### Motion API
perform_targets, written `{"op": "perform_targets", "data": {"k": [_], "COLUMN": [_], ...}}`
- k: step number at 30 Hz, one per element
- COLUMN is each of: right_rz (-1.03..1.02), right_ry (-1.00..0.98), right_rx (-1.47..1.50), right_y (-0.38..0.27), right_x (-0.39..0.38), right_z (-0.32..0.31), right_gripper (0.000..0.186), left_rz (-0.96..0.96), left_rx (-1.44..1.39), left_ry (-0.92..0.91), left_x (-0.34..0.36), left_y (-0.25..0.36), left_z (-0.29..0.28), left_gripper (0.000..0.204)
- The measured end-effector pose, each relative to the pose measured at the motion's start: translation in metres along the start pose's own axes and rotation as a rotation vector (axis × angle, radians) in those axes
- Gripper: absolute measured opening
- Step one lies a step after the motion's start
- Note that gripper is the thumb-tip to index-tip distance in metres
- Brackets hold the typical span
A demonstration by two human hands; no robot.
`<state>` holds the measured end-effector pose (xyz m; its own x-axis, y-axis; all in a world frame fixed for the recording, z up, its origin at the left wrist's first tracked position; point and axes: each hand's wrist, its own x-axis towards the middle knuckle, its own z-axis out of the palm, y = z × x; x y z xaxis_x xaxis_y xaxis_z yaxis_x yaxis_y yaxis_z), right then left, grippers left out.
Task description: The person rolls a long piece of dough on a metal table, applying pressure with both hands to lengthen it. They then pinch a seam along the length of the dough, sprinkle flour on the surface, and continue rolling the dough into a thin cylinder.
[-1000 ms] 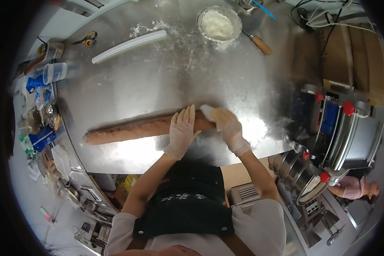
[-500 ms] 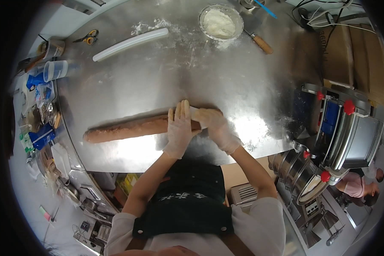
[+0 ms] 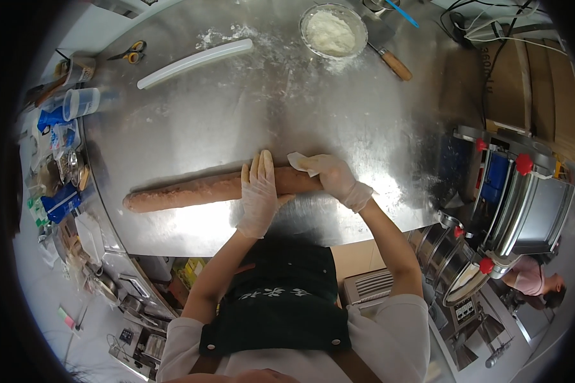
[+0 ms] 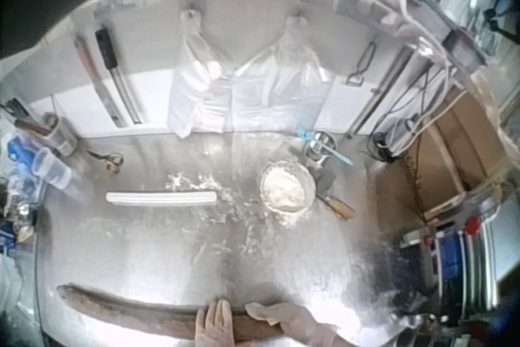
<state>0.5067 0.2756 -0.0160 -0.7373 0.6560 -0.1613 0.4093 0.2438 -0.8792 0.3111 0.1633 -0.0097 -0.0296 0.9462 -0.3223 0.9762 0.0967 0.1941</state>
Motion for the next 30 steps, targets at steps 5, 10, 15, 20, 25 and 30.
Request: {"op": "perform_targets", "data": {"k": [5, 10, 15, 20, 25, 30], "right_rz": [0.323, 0.589, 0.577, 0.539, 0.518, 0.127], "right_ry": [0.183, 0.154, 0.323, 0.411, 0.879, 0.282], "right_rx": [0.273, 0.542, 1.256, 0.831, -0.111, -0.634], "right_y": [-0.004, 0.008, 0.043, 0.001, 0.000, -0.008], "right_x": [0.007, 0.024, 0.042, 0.082, 0.064, 0.021], "right_z": [-0.011, -0.034, -0.059, -0.096, -0.094, -0.014], "right_gripper": [0.046, 0.040, 0.045, 0.049, 0.039, 0.076], "left_rz": [0.017, 0.037, 0.038, 0.044, -0.020, -0.166], "left_rx": [-0.021, -0.016, 0.049, 0.093, 0.008, 0.114], "left_ry": [0.039, 0.079, 0.008, -0.015, -0.122, -0.115], "left_x": [-0.001, 0.000, 0.001, 0.000, 0.001, 0.008], "left_y": [-0.003, -0.004, -0.004, -0.005, -0.036, -0.102], "left_z": [0.005, 0.003, 0.001, -0.005, -0.031, -0.046], "left_gripper": [0.129, 0.128, 0.128, 0.130, 0.139, 0.133]}}
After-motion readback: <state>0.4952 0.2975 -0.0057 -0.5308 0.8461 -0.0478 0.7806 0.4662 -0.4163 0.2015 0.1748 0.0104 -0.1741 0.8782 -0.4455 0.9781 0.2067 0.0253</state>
